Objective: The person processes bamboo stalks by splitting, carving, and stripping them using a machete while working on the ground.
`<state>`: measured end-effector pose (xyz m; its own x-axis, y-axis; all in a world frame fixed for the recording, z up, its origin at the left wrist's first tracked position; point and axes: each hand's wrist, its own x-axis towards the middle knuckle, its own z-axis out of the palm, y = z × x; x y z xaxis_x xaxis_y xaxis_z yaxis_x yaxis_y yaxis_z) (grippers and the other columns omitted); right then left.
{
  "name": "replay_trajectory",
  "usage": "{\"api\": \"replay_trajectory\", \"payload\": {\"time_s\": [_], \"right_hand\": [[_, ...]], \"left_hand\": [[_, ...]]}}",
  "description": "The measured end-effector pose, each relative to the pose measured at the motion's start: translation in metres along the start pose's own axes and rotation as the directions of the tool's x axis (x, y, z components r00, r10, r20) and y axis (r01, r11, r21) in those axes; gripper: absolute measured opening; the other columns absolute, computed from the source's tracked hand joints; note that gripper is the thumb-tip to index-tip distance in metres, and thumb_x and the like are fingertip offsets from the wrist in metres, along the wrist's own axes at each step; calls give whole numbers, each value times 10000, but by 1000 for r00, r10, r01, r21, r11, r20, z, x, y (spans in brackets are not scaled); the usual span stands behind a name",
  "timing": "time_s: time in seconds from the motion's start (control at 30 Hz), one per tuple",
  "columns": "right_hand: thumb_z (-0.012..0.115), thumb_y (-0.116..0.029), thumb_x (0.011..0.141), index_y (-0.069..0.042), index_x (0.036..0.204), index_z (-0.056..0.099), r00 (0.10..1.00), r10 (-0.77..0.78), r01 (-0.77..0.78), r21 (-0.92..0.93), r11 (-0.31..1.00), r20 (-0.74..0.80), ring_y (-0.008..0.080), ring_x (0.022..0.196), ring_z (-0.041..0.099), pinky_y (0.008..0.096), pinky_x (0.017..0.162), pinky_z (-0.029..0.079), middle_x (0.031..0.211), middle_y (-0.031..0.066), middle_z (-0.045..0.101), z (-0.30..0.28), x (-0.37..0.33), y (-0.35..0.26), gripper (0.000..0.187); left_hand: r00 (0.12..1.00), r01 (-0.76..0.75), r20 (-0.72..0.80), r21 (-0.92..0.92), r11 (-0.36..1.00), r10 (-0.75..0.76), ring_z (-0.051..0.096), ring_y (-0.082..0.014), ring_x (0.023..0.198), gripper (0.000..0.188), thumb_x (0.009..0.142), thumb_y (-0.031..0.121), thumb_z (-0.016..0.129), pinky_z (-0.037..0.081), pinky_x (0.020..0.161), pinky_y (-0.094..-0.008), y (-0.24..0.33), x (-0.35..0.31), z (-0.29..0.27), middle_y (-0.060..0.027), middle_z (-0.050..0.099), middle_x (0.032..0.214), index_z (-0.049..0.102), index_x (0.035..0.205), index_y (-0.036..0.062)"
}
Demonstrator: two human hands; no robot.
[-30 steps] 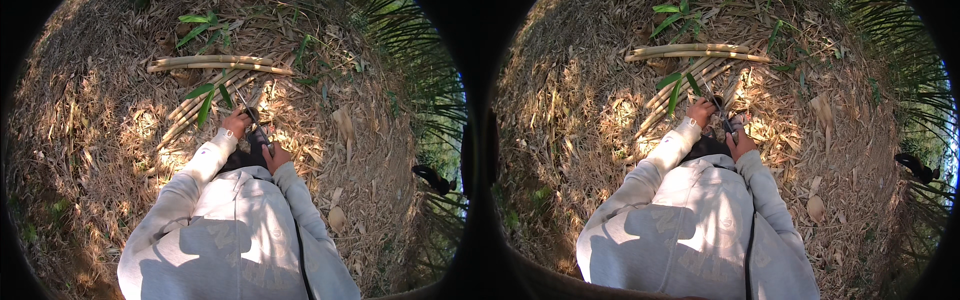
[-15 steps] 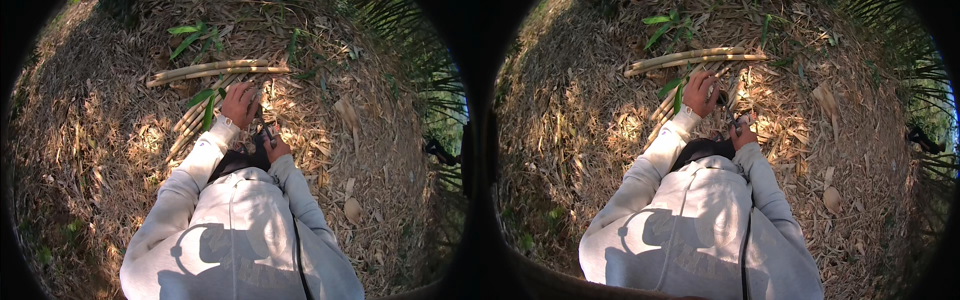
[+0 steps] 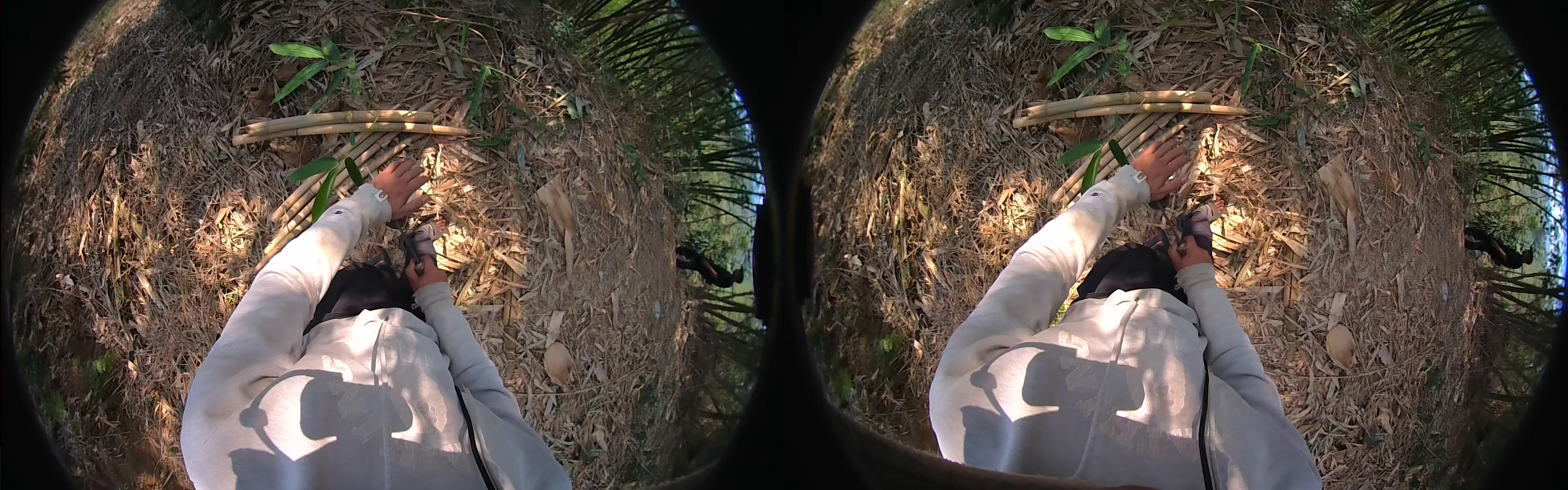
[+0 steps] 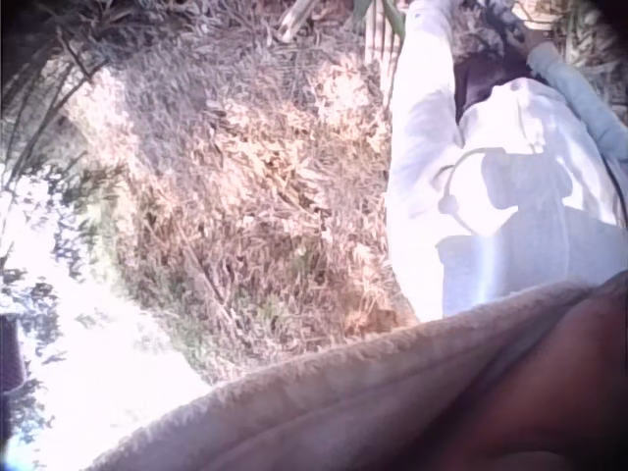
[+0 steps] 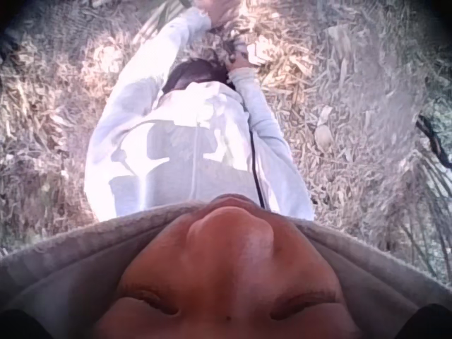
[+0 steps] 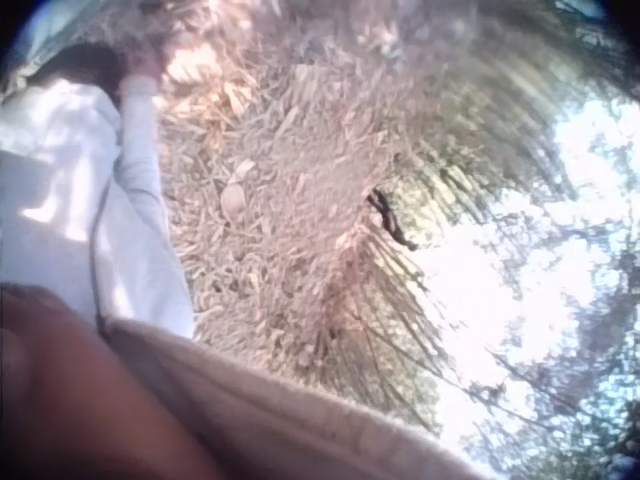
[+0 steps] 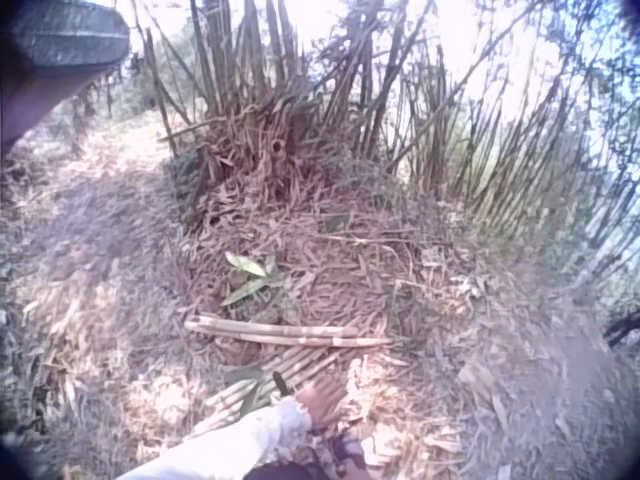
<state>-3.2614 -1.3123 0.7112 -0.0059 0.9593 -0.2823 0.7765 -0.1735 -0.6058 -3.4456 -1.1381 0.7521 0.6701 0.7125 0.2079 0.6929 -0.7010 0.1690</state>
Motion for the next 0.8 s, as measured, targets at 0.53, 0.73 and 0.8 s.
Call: {"api": "replay_trajectory", "payload": {"time_s": [0.53,0.73,0.8], "right_hand": [[674,-381,813,-86,941,642,999,25,-22,108,994,-30,389,702,672,480,651,549,703,199,668,15,50,22,323],[684,-351,807,-90,920,645,997,32,-23,118,993,-76,358,632,673,447,607,550,657,169,661,21,99,53,287],[680,-347,809,-86,903,641,995,14,-1,133,991,-99,344,605,671,432,587,549,634,160,653,22,107,59,279]], "left_hand": [[944,269,229,-117,956,-237,265,-346,1425,644,975,476,399,224,1173,-478,-31,50,36,-145,371,1497,321,1480,84],[986,54,-153,-128,990,-73,278,-347,1417,648,967,468,427,248,1166,-477,-39,107,37,-141,382,1481,308,1487,100],[981,45,-187,-84,996,-60,260,-350,1428,641,966,476,427,238,1169,-489,-39,115,26,-116,360,1508,318,1487,117]]}}
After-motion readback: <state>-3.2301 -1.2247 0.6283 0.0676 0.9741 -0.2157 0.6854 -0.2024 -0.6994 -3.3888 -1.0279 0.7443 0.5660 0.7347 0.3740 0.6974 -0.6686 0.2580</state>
